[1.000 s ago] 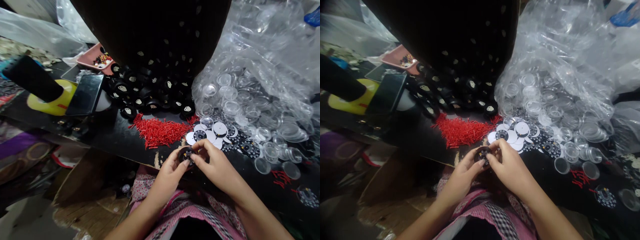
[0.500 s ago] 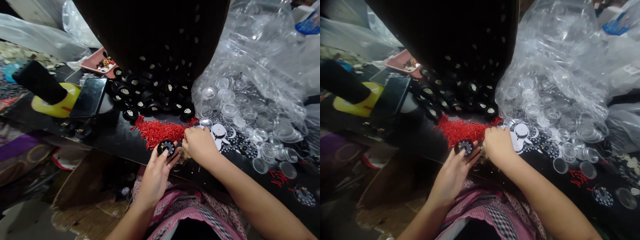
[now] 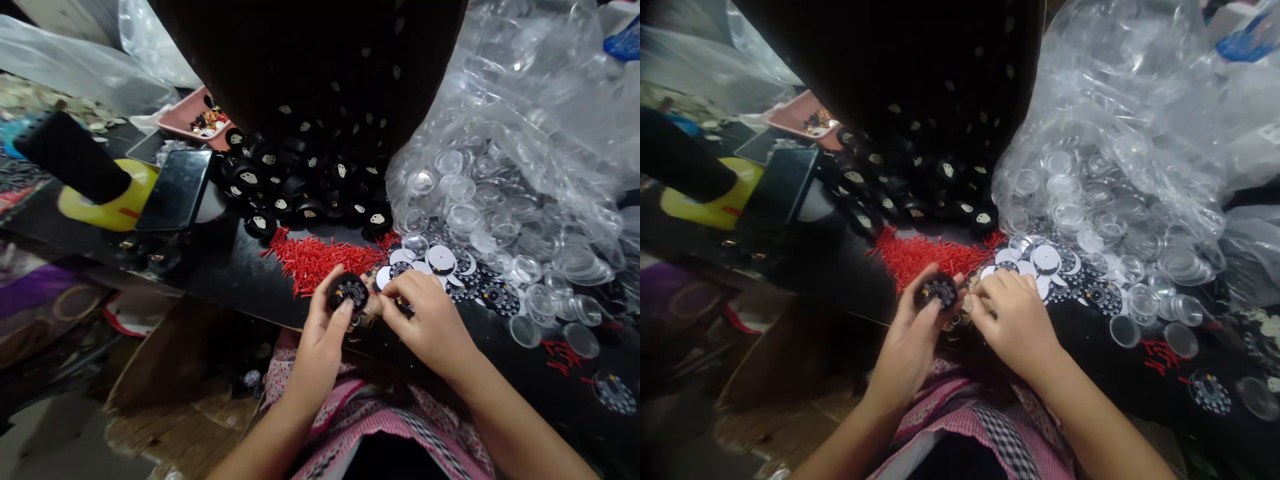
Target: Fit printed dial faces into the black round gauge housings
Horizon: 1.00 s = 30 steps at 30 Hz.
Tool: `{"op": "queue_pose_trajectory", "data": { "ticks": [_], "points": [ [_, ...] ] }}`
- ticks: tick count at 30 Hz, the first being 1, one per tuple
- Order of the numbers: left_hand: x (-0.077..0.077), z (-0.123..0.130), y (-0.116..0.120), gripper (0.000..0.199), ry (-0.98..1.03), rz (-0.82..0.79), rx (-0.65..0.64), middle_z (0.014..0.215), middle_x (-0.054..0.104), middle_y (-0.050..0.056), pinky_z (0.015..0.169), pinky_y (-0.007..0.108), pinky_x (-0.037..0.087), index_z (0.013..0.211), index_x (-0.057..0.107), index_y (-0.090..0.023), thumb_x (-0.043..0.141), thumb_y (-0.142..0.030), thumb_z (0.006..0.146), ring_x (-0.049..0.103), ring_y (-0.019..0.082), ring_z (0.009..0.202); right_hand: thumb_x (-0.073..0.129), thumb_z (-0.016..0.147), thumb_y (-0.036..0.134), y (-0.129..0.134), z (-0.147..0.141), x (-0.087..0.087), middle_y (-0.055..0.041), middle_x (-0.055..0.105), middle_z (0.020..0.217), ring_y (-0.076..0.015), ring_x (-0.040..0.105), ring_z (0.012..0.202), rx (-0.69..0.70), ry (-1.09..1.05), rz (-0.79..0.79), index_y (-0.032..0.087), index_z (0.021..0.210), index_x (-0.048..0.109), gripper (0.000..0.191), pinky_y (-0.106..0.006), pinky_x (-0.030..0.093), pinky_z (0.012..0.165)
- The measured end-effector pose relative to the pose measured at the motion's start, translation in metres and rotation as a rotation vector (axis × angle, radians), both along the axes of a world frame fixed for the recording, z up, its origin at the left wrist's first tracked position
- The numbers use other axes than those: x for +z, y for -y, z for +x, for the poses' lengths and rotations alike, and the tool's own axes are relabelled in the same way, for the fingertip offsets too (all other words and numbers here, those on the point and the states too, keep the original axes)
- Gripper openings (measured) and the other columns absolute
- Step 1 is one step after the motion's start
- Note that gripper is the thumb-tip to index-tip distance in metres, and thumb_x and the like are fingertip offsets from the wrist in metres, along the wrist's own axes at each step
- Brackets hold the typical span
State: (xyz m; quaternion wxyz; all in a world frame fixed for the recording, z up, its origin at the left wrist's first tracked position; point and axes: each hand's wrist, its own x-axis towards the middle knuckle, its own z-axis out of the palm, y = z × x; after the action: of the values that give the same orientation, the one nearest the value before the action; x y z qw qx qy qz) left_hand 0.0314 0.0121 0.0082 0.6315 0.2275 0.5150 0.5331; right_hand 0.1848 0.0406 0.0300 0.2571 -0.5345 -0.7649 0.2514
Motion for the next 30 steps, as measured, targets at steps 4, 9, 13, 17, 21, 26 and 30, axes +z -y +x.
{"op": "queue_pose_trajectory", "data": {
  "ticks": [4,9,13,17,21,26,30],
  "points": [
    [-0.001,0.009,-0.008,0.033,0.112,-0.084,-0.048,0.111,0.072,0.003,0.099,0.036,0.049,0.118,0.061,-0.027,0.065,-0.025,0.085,0.066,0.021,0.106,0.054,0.094,0.023,0.002,0.0,0.006,-0.0011,0.061,0.082,-0.0165,0.056,0.077,0.006,-0.152,-0.121,0.021,0.083,0.06,0.013,-0.032,0.04,0.074],
    [-0.007,0.016,-0.008,0.022,0.036,0.019,-0.112,0.112,0.07,0.002,0.098,0.033,0.049,0.108,0.064,-0.026,0.064,-0.024,0.086,0.064,0.02,0.107,0.053,0.094,0.022,0.002,-0.003,0.005,-0.0016,0.063,0.082,-0.0179,0.054,0.077,-0.022,-0.022,-0.114,0.021,0.083,0.061,0.013,-0.034,0.037,0.074],
    [-0.005,0.013,-0.005,0.021,-0.064,0.069,-0.147,0.115,0.07,0.002,0.1,0.034,0.048,0.109,0.064,-0.027,0.063,-0.027,0.088,0.063,0.021,0.111,0.054,0.094,0.02,0.003,-0.001,0.007,-0.0007,0.062,0.081,-0.0174,0.055,0.077,-0.02,-0.059,-0.138,0.02,0.081,0.059,0.014,-0.033,0.036,0.073],
    [0.002,0.011,-0.003,0.018,-0.125,0.08,-0.135,0.104,0.073,0.002,0.093,0.033,0.05,0.103,0.065,-0.026,0.067,-0.025,0.085,0.067,0.021,0.1,0.055,0.093,0.018,0.006,-0.001,0.01,0.0004,0.061,0.077,-0.0166,0.055,0.075,-0.032,-0.126,-0.163,0.02,0.077,0.058,0.016,-0.032,0.037,0.073],
    [0.003,0.009,-0.001,0.017,-0.198,0.097,-0.082,0.095,0.073,0.001,0.091,0.033,0.048,0.097,0.068,-0.026,0.07,-0.021,0.081,0.068,0.022,0.093,0.056,0.092,0.016,0.011,-0.004,0.011,0.0001,0.061,0.076,-0.0163,0.055,0.075,-0.042,-0.154,-0.166,0.02,0.074,0.056,0.018,-0.03,0.038,0.072],
    [0.002,0.005,0.003,0.025,-0.381,0.157,-0.077,0.098,0.074,0.0,0.085,0.028,0.051,0.102,0.07,-0.027,0.069,-0.016,0.08,0.069,0.02,0.092,0.054,0.092,0.018,0.018,-0.01,0.007,0.0006,0.061,0.074,-0.0151,0.053,0.07,-0.073,-0.178,-0.156,0.02,0.073,0.054,0.019,-0.029,0.038,0.068],
    [0.001,0.002,0.001,0.026,-0.424,0.155,-0.162,0.103,0.074,0.001,0.085,0.029,0.053,0.108,0.068,-0.025,0.065,-0.019,0.083,0.069,0.018,0.092,0.057,0.09,0.021,0.017,-0.008,0.005,0.0025,0.054,0.065,-0.0136,0.048,0.062,-0.091,-0.155,-0.196,0.02,0.067,0.05,0.025,-0.027,0.035,0.061]
  ]
}}
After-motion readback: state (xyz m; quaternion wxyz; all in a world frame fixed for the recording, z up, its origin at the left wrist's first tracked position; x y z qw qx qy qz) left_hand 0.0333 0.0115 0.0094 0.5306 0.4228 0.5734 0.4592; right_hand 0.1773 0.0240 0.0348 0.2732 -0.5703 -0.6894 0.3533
